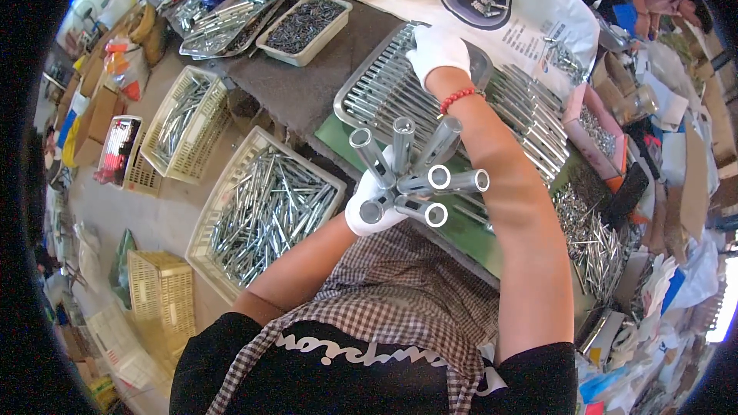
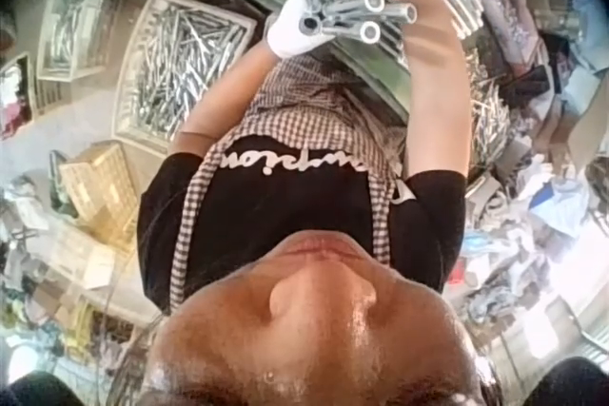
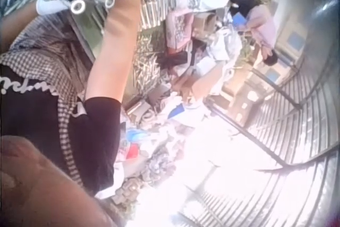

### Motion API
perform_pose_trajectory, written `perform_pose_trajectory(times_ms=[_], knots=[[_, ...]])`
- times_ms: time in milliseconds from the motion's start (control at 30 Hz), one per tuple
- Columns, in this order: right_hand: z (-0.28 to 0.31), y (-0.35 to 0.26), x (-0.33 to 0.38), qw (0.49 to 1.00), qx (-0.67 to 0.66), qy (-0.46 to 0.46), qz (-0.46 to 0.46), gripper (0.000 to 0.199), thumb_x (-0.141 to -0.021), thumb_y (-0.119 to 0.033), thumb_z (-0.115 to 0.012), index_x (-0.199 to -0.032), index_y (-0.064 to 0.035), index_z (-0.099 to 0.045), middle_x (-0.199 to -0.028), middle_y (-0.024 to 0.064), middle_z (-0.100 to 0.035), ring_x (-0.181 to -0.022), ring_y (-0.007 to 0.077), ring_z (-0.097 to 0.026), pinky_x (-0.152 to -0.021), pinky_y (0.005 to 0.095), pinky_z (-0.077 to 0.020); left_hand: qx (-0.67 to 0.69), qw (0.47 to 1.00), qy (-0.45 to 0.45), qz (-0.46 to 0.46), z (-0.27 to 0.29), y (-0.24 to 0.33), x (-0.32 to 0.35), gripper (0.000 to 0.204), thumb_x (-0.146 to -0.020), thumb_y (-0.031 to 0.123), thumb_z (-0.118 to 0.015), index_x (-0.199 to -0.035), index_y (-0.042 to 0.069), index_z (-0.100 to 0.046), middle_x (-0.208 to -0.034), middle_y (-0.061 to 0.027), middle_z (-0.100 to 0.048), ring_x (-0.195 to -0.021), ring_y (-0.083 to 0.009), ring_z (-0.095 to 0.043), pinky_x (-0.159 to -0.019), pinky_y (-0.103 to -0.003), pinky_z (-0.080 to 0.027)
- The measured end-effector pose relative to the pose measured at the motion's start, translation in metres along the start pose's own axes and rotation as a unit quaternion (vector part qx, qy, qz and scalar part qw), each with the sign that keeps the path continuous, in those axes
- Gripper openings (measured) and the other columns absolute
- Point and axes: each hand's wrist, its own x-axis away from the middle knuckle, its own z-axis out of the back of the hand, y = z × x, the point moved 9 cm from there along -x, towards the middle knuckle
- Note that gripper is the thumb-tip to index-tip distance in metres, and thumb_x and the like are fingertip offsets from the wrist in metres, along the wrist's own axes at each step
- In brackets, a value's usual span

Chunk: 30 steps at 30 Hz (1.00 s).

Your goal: Assembling and sorting metal hardware components at a factory workbench.

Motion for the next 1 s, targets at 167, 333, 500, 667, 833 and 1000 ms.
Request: perform_pose_trajectory(times_ms=[167,333,500,667,833,1000], knots=[[-0.005,0.002,-0.003,0.997,-0.067,0.014,0.032,0.024,-0.076,-0.025,-0.068,-0.093,-0.0084,-0.066,-0.095,0.0192,-0.066,-0.094,0.0351,-0.062,-0.083,0.0432,-0.0484,-0.01,1.0,-0.013,0.021,-0.005,-0.005,0.001,0.028,-0.09,0.011,-0.056,-0.117,0.006,-0.051,-0.114,-0.0118,-0.057,-0.103,-0.0261,-0.058,-0.084,-0.04,-0.051],[0.013,0.032,0.008,0.986,-0.167,-0.006,0.012,0.034,-0.081,-0.022,-0.069,-0.111,-0.0063,-0.062,-0.098,0.0118,-0.068,-0.089,0.0229,-0.066,-0.081,0.0343,-0.051,-0.067,0.997,-0.019,-0.019,-0.014,0.033,-0.004,0.086,-0.072,0.008,-0.073,-0.144,0.0,-0.028,-0.117,-0.0152,-0.061,-0.099,-0.02,-0.06,-0.09,-0.033,-0.047],[0.125,0.004,0.055,0.815,-0.571,0.082,0.055,0.033,-0.086,-0.011,-0.063,-0.116,0.0021,-0.061,-0.098,0.0056,-0.065,-0.083,0.0108,-0.062,-0.071,0.021,-0.0484,-0.081,0.992,0.05,-0.083,-0.003,0.045,-0.001,0.032,-0.07,0.007,-0.072,-0.101,0.003,-0.062,-0.089,-0.0073,-0.065,-0.079,-0.0185,-0.062,-0.071,-0.032,-0.051],[0.203,-0.039,0.117,0.802,-0.579,0.095,0.113,0.038,-0.086,-0.004,-0.054,-0.123,0.0046,-0.055,-0.1,0.007,-0.062,-0.084,0.0113,-0.06,-0.073,0.0225,-0.0504,-0.142,0.989,-0.014,0.021,-0.004,0.029,-0.002,0.088,-0.071,0.013,-0.078,-0.144,0.004,-0.029,-0.119,-0.0169,-0.062,-0.102,-0.0278,-0.064,-0.086,-0.033,-0.05],[0.194,-0.059,0.14,0.836,-0.532,0.062,0.121,0.041,-0.082,0.0,-0.052,-0.123,0.0045,-0.054,-0.1,0.0082,-0.063,-0.087,0.0116,-0.061,-0.076,0.0244,-0.0528,-0.167,0.985,-0.023,-0.034,-0.01,0.044,-0.004,0.089,-0.071,0.007,-0.077,-0.145,0.004,-0.028,-0.12,-0.0158,-0.061,-0.105,-0.0249,-0.063,-0.088,-0.032,-0.049],[0.195,-0.055,0.151,0.856,-0.487,0.097,0.146,0.043,-0.08,0.006,-0.051,-0.122,0.0059,-0.054,-0.098,0.0083,-0.063,-0.087,0.0124,-0.062,-0.075,0.0244,-0.054,-0.185,0.981,-0.014,-0.063,-0.014,0.05,-0.004,0.087,-0.071,0.008,-0.077,-0.143,0.003,-0.029,-0.119,-0.015,-0.061,-0.103,-0.0242,-0.063,-0.088,-0.032,-0.049]])
